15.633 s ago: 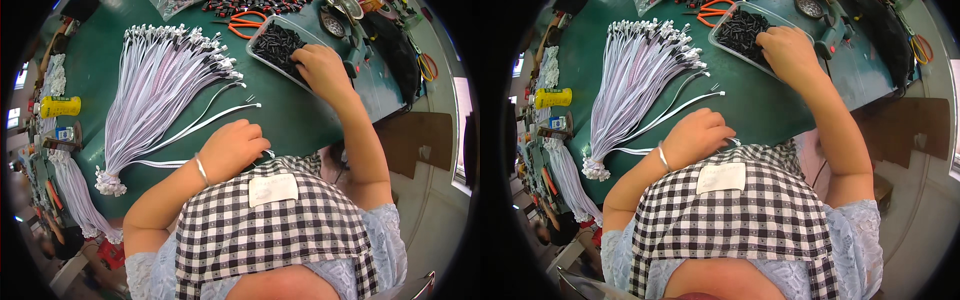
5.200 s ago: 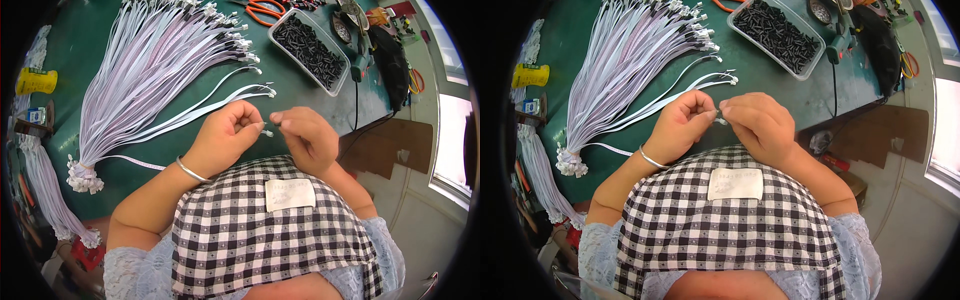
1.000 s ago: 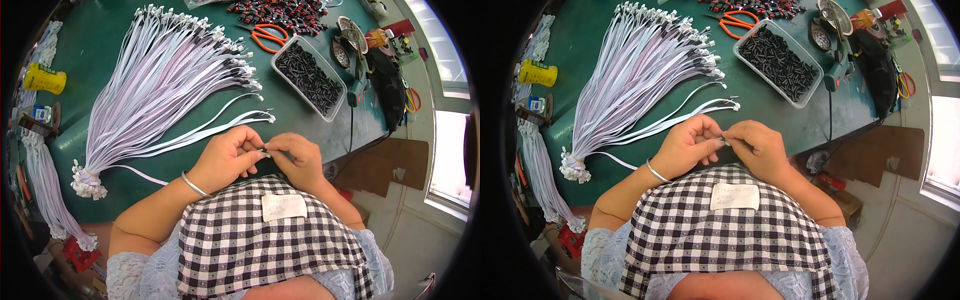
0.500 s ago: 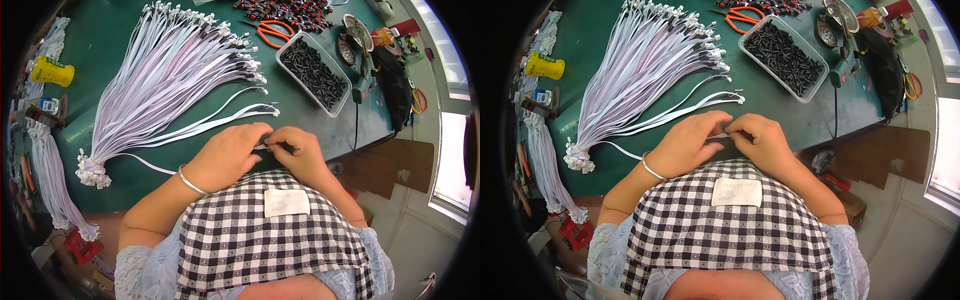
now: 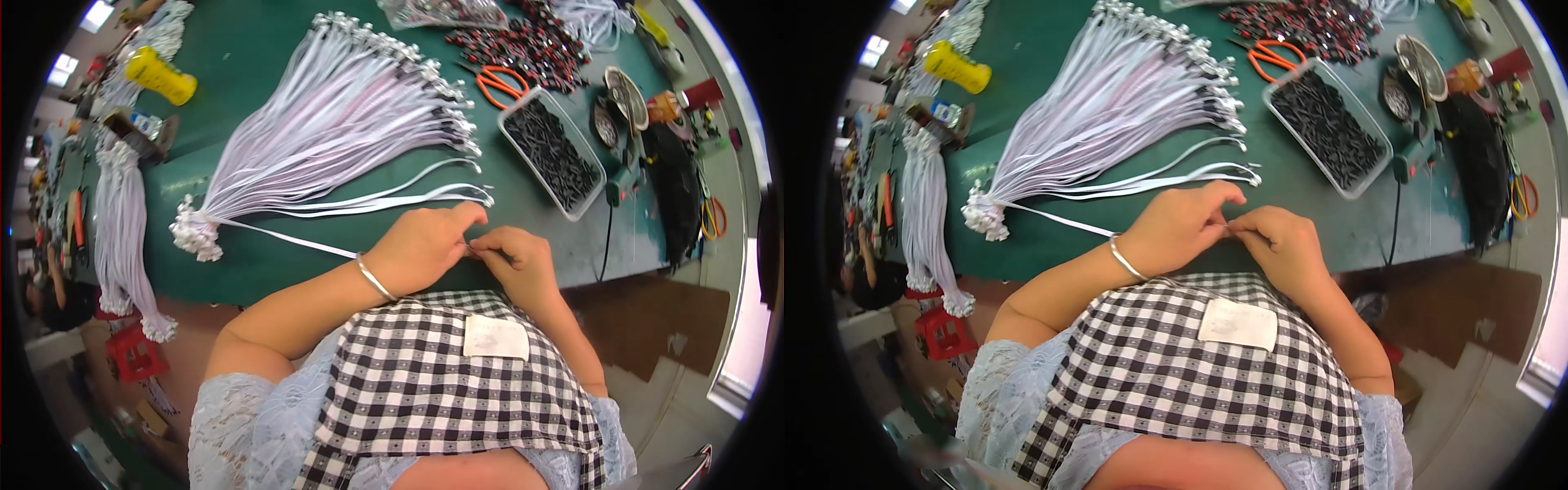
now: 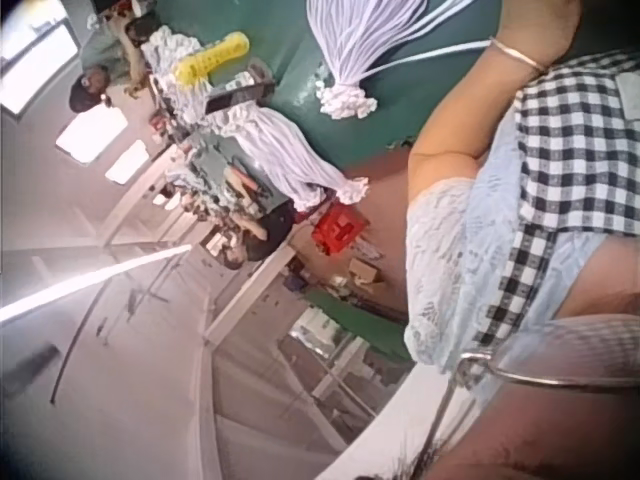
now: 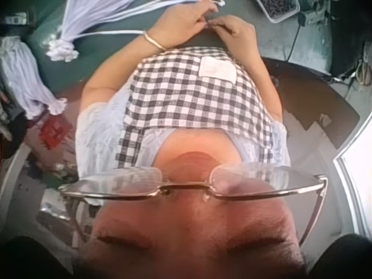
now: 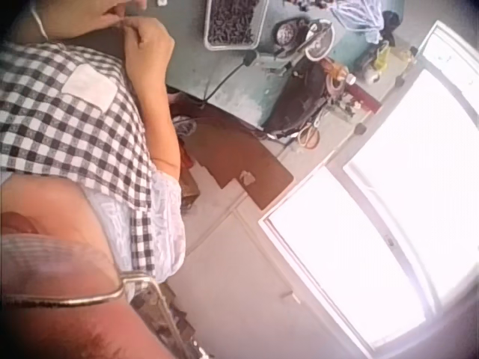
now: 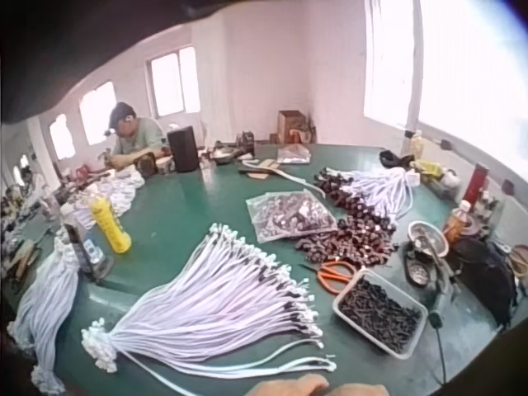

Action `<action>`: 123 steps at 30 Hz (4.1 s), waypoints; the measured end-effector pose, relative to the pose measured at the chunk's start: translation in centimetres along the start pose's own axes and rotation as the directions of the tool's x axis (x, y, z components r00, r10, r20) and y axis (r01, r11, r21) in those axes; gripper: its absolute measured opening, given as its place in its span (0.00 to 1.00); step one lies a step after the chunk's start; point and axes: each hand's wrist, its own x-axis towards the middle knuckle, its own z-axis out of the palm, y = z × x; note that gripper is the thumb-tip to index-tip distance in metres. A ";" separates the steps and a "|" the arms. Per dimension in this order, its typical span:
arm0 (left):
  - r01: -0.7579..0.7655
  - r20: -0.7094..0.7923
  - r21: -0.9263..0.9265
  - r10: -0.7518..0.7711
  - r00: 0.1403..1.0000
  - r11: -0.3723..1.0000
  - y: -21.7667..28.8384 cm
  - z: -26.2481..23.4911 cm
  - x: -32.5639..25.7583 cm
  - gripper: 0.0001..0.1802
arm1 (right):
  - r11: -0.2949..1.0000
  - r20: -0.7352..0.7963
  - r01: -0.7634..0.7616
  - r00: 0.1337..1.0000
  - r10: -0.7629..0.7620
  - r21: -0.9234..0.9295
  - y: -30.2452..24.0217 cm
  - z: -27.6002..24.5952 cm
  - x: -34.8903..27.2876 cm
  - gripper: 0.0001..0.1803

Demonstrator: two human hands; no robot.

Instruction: The person attaches small black plastic connectors to the ends of white ribbon cables. They repeatedly pick up a connector from a container, slide it onto a cable end, and place the finished cable into a growing pile. The person also uses scissors to cut a rubber band from a bundle of cables.

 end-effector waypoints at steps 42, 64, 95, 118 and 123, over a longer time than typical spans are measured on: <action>0.475 -0.499 0.866 0.223 0.838 0.154 -14.3 -20.2 -10.5 0.22 | 0.394 0.163 0.458 0.791 -0.590 -0.797 0.5 8.5 26.1 0.09; 0.923 -0.925 0.379 0.029 0.378 0.058 -9.3 -23.8 -20.1 0.44 | 0.452 0.202 0.551 0.762 -0.615 -0.701 0.9 8.5 32.2 0.13; -0.302 -0.546 -0.819 -0.500 0.673 0.488 -2.9 -4.1 -20.6 0.34 | 0.764 0.334 0.645 0.721 -0.607 -0.004 -5.1 4.6 9.2 0.15; 0.108 0.016 0.901 -0.281 0.960 0.421 11.8 -10.8 -13.7 0.30 | 0.035 0.483 -0.488 0.845 -0.230 0.872 -4.5 3.1 9.8 0.42; 0.162 -0.148 0.983 -0.148 0.978 0.086 9.0 -14.0 -12.9 0.34 | 0.176 0.478 -0.478 0.877 0.045 0.861 -1.4 3.7 9.5 0.16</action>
